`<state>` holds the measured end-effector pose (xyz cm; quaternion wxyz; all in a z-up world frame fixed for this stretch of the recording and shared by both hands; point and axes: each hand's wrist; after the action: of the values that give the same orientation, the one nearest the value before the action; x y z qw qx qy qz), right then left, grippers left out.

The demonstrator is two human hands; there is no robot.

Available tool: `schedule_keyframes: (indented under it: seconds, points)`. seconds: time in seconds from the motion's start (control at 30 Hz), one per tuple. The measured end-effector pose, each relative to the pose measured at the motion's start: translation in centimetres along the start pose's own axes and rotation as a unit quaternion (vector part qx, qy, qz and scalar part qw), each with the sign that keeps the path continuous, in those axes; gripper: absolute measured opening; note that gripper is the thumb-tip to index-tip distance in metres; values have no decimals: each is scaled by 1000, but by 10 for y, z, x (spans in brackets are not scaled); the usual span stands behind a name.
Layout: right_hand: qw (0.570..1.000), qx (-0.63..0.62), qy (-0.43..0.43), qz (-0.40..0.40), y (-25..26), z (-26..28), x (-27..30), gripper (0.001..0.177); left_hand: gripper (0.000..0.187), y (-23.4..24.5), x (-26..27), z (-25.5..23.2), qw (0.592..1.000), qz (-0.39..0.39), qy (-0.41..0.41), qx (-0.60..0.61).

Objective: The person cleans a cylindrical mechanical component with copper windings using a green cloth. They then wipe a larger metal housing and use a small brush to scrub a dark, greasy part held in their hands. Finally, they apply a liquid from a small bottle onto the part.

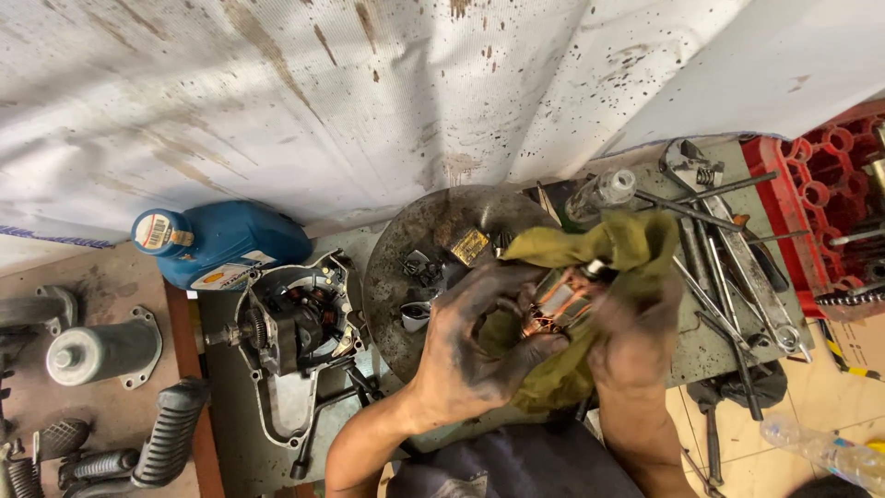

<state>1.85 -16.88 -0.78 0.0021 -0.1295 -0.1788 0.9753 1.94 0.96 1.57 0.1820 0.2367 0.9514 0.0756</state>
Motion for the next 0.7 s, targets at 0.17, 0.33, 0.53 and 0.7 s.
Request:
schedule_keyframes:
  seconds: [0.17,0.33,0.53,0.7]
  points:
    - [998,22,43,-50,58,-33,15,40,51,4,-7,-2,943,26,84,321]
    - [873,436,209,-55,74,-25,38,24,40,11,-2,9,982,55,7,181]
    - [968,128,172,-135,55,-27,55,67,43,-5,11,20,964,-16,-39,262]
    - [959,212,147,-120,76,-6,46,60,42,14,7,12,933,29,12,359]
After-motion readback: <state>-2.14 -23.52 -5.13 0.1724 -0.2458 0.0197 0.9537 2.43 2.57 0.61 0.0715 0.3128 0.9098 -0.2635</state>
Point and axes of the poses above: each hand's wrist, its own x-axis away from the middle knuckle, its own y-axis out of the back of the hand, z = x × y, and after that the axes turned 13 degrees about z, right-handed
